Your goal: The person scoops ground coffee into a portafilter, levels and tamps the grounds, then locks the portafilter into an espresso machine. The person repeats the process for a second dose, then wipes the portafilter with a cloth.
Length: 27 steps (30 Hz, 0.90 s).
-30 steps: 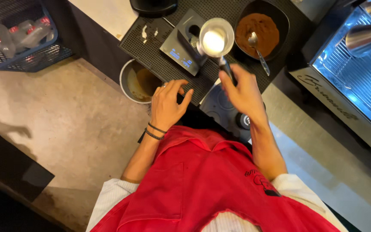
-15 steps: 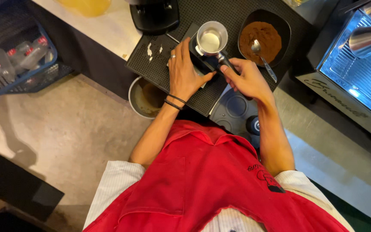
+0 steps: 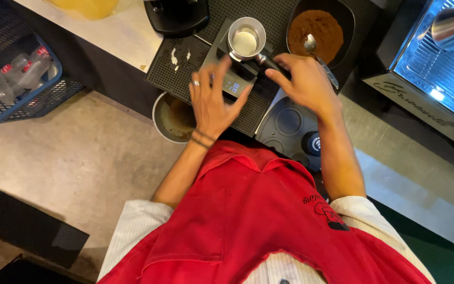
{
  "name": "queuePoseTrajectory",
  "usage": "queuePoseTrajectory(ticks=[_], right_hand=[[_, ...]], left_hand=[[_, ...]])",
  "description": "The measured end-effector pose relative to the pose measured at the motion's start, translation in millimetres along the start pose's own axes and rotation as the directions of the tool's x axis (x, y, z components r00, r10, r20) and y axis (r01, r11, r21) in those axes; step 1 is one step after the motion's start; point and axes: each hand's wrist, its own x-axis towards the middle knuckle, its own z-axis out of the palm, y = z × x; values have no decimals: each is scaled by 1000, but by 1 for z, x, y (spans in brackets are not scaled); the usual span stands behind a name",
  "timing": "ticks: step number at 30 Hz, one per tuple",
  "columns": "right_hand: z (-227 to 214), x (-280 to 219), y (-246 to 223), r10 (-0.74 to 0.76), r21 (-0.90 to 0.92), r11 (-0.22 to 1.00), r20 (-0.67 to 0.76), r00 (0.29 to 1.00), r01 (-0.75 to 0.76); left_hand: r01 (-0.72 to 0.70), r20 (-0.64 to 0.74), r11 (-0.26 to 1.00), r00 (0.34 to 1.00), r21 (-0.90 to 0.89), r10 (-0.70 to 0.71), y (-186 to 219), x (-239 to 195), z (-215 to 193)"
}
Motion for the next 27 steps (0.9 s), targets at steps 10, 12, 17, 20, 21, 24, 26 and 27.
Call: queuePoseTrajectory(ticks=[10,12,17,20,21,24,26,27], right_hand=[[50,-77,-1,-173,47,968,-579,797,245],[79,-84,10,-123,95,972,-569,813,214],[118,-88,28,70,249,967,-475,877,58],[126,-88,40,123,265,964,-468,875,6],[126,-87,43,123,266,964,-467,876,7],[128,-89,48,167,324,946,-452,876,-14],[129,-90,50,184,350,937,-442,878,-20],[128,-89,48,180,349,937,-440,880,-18]], left_hand=[[-291,178,956,943,42,280,-18,-60,21],[-262,177,965,950,6,257,-19,-64,26],[-165,222,978,956,-128,191,-12,-66,24],[-114,281,979,946,-171,160,-24,-63,26],[-114,281,979,946,-170,159,-24,-62,26],[-83,325,980,936,-180,139,-23,-62,23],[-53,346,980,931,-192,119,-21,-61,22],[-51,344,980,932,-191,116,-21,-62,21]])
